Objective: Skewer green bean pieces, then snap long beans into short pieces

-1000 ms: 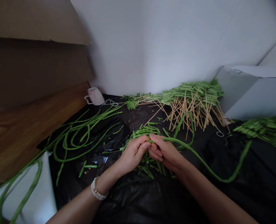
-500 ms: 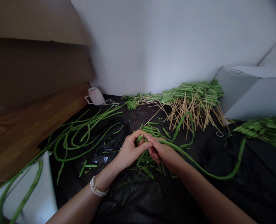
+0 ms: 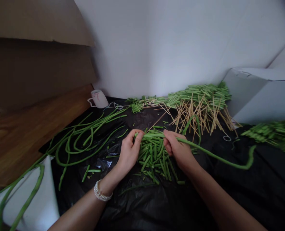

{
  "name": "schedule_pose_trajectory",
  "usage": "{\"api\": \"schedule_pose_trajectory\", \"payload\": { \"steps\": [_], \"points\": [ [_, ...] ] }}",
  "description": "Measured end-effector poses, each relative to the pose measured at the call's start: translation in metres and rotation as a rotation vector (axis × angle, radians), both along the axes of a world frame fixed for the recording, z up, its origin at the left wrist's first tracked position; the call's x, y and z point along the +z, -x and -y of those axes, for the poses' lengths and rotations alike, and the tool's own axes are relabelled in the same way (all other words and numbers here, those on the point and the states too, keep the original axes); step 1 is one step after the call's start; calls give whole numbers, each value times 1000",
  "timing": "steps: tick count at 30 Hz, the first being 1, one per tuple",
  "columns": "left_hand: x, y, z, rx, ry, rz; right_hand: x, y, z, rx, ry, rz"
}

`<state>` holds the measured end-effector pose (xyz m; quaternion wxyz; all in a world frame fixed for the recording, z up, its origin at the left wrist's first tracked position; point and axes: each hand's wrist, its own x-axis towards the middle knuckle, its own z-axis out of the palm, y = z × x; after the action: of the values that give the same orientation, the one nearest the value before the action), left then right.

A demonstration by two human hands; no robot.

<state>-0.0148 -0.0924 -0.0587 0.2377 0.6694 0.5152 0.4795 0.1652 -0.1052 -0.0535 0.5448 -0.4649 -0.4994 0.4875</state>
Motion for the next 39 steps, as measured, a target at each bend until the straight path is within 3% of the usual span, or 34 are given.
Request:
{"api": "schedule_pose_trajectory", "payload": {
  "steps": [4,7,12,23,26,31,39],
  "points": [
    [-1,1,2,83,-207,-117,5,-1,3,-69,-97,297],
    [-1,0,4,-40,-318,-306,5,1,5,-106,-165,418],
    [-3,-4,6,-223,-362,-579,2,7,7,-77,-208,458],
    [-1,-6,11,-340,-461,-714,3,11,12,44,-269,486],
    [3,-7,13,-417,-373,-619,2,9,10,132,-217,394],
    [13,-9,19,-514,-121,-331,-1,11,11,351,95,-56],
    [13,-14,24,-581,168,183,1,17,14,526,274,-575]
  ]
}}
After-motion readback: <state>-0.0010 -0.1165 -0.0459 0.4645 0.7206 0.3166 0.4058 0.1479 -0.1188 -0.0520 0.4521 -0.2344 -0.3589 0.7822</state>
